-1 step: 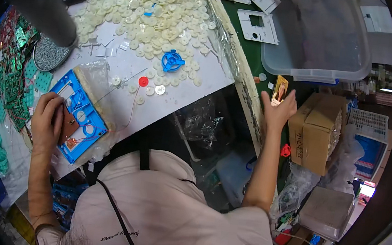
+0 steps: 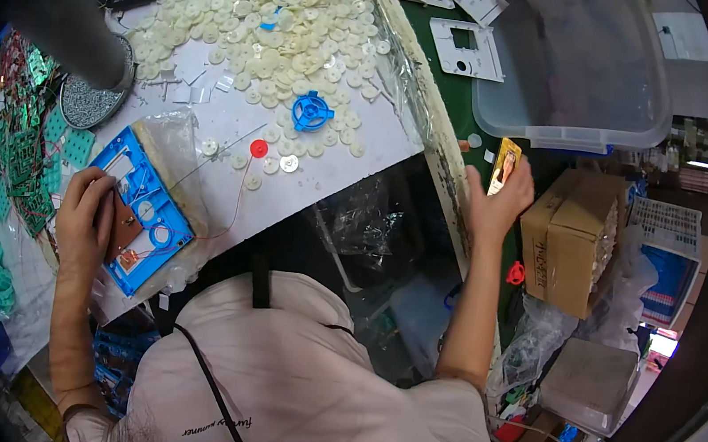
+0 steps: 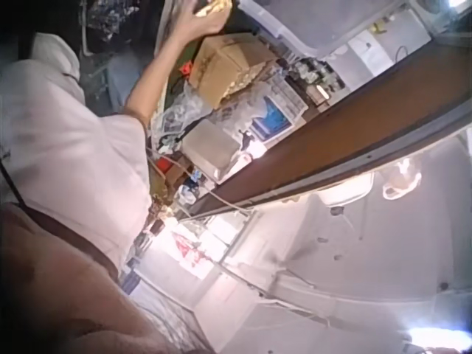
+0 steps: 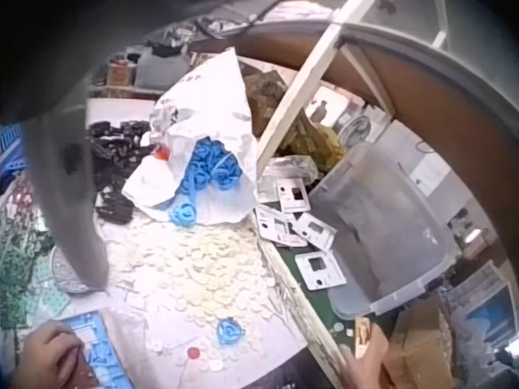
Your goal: Assembling a toy by installing buttons, a circuit board, and internal components into a plastic housing using an electric screwdriver.
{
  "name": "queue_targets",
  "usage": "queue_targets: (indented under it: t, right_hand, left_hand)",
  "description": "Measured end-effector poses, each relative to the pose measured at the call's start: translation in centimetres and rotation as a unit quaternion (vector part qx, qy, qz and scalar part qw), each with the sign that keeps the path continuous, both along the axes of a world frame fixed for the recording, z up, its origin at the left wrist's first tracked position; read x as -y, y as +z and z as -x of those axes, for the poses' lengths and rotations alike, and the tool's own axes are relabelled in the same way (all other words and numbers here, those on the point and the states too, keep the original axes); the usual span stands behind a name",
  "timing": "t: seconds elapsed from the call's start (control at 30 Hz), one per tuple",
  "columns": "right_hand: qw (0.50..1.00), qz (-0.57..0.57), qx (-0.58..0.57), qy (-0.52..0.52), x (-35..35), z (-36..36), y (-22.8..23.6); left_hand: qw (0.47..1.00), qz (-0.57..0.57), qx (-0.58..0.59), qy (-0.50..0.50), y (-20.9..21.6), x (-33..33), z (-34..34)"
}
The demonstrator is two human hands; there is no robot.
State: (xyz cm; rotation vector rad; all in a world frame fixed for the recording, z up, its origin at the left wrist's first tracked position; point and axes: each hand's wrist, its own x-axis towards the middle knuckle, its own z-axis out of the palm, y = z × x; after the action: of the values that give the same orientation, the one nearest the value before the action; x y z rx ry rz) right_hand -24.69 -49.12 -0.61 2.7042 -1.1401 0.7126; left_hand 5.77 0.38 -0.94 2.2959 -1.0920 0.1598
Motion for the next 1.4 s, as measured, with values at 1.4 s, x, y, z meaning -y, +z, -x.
queue_targets:
  t: [1.4]
  right_hand:
    - [0.724,-0.216,-0.003,0.655,-27.9,-26.6,1.9]
  left_hand:
    - [0.997,-0.024,0.01,0.066,-0.4,-2.6,0.3]
